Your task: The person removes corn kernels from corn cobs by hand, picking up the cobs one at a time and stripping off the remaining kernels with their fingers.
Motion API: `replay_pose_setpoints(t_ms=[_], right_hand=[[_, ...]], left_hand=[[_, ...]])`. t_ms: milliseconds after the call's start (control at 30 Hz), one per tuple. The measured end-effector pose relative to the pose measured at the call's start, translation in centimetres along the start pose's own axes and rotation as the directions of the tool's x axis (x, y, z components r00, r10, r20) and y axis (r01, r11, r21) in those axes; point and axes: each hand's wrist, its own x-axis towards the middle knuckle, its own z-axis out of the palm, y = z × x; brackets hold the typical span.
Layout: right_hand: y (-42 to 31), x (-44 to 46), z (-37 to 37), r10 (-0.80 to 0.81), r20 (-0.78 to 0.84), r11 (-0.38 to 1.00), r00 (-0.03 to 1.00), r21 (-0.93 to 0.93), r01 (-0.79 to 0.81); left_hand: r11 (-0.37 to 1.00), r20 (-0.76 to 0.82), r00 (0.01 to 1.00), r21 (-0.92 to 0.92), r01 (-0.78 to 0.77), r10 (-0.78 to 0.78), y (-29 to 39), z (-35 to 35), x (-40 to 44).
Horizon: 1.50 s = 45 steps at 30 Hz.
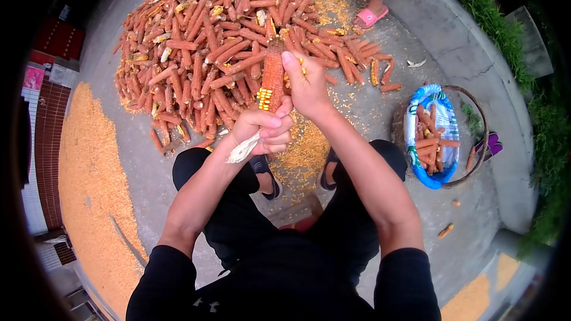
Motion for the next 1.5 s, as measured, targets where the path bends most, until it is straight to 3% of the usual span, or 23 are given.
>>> replay_pose_setpoints(t_ms=[67, 167, 200, 300, 333, 400, 433, 467, 500, 600, 700, 800, 900, 1000, 1100, 1200, 1300, 1400, 1500], right_hand=[[0.1, 0.1, 0.3, 0.096, 0.008, 0.985, 0.995, 0.143, -0.096], [-0.4, -0.3, -1.4, 0.128, 0.089, 0.983, 0.988, 0.121, -0.138], [-0.4, 0.1, -1.5, 0.077, 0.096, 0.99, 0.992, 0.11, -0.087], [-1.1, -0.1, -1.5, 0.036, 0.113, 0.981, 0.993, -0.195, -0.013], [-3.1, -0.4, -1.1, 0.111, 0.12, 0.942, 0.987, -0.328, -0.067], [-2.4, -0.7, 0.0, 0.09, 0.108, 0.773, 0.99, -0.635, -0.001], [-2.5, -0.8, 0.8, 0.077, 0.103, 0.649, 0.992, -0.76, 0.029], [-3.0, -1.3, 1.6, 0.023, 0.086, 0.655, 0.996, -0.754, 0.05], [-2.6, -1.2, 1.4, 0.001, 0.11, 0.743, 0.994, -0.665, 0.072], [-2.0, -0.8, 1.0, -0.042, 0.142, 0.903, 0.989, -0.417, 0.098], [-0.8, -0.8, 0.7, -0.158, 0.16, 0.855, 0.975, -0.472, 0.216], [-1.8, -0.9, 0.1, -0.06, 0.193, 0.943, 0.979, -0.312, 0.119], [-0.8, -0.8, 0.0, -0.079, 0.189, 0.937, 0.979, -0.321, 0.138], [-0.9, -0.5, 0.0, 0.025, 0.075, 0.994, 0.997, -0.104, -0.018], [-1.7, -0.2, -1.1, 0.013, 0.227, 0.991, 0.974, -0.129, 0.017], [-2.3, -0.7, -1.2, -0.131, 0.361, 0.896, 0.923, -0.356, 0.266], [-2.3, -0.7, -1.3, -0.147, 0.359, 0.917, 0.922, -0.299, 0.263], [-2.8, -0.8, -1.3, -0.102, 0.35, 0.941, 0.931, -0.268, 0.204], [-2.5, -0.9, -1.4, 0.071, 0.288, 0.997, 0.955, -0.02, -0.068]], left_hand=[[0.999, 0.08, 0.997, -0.044, -0.015, 0.018, 0.3, 0.0, 0.0], [0.992, -0.149, 0.982, 0.059, -0.108, 0.116, -0.2, 1.4, 0.3], [0.985, -0.279, 0.948, 0.121, -0.124, 0.153, 0.1, 1.5, 0.4], [0.891, -0.501, 0.802, 0.447, -0.083, 0.326, 0.4, 2.4, 1.0], [0.871, -0.542, 0.775, 0.491, -0.021, 0.324, 0.6, 1.1, 1.0], [0.609, -0.492, 0.613, 0.793, 0.021, 0.618, -0.8, -0.3, 1.8], [0.507, -0.395, 0.592, 0.861, -0.027, 0.703, -1.3, -0.7, 2.4], [0.392, -0.29, 0.559, 0.918, -0.068, 0.777, -1.7, -1.0, 2.9], [0.27, -0.182, 0.518, 0.958, -0.099, 0.836, -1.9, -0.5, 3.5], [0.589, -0.401, 0.649, 0.803, -0.091, 0.647, -1.2, 1.5, 2.1], [0.83, -0.555, 0.736, 0.558, -0.017, 0.388, -0.3, 2.8, 0.9], [0.959, -0.473, 0.87, 0.282, -0.001, 0.14, 1.0, 3.7, -0.3], [0.979, -0.418, 0.9, 0.199, -0.042, 0.123, 0.6, 2.6, -0.3], [0.987, -0.263, 0.952, 0.072, -0.142, 0.156, 0.8, 0.9, 0.1], [0.986, -0.194, 0.967, 0.002, -0.169, 0.166, 1.0, 0.3, 0.2], [0.989, -0.199, 0.969, 0.001, -0.148, 0.145, 0.8, 0.3, -0.5], [0.982, -0.063, 0.995, -0.167, -0.087, 0.077, 0.9, 0.0, -1.1], [0.99, -0.024, 0.997, -0.111, -0.081, 0.079, 1.3, 0.5, -1.2], [0.996, -0.011, 0.996, -0.038, -0.083, 0.083, 1.5, 1.3, -1.0]])
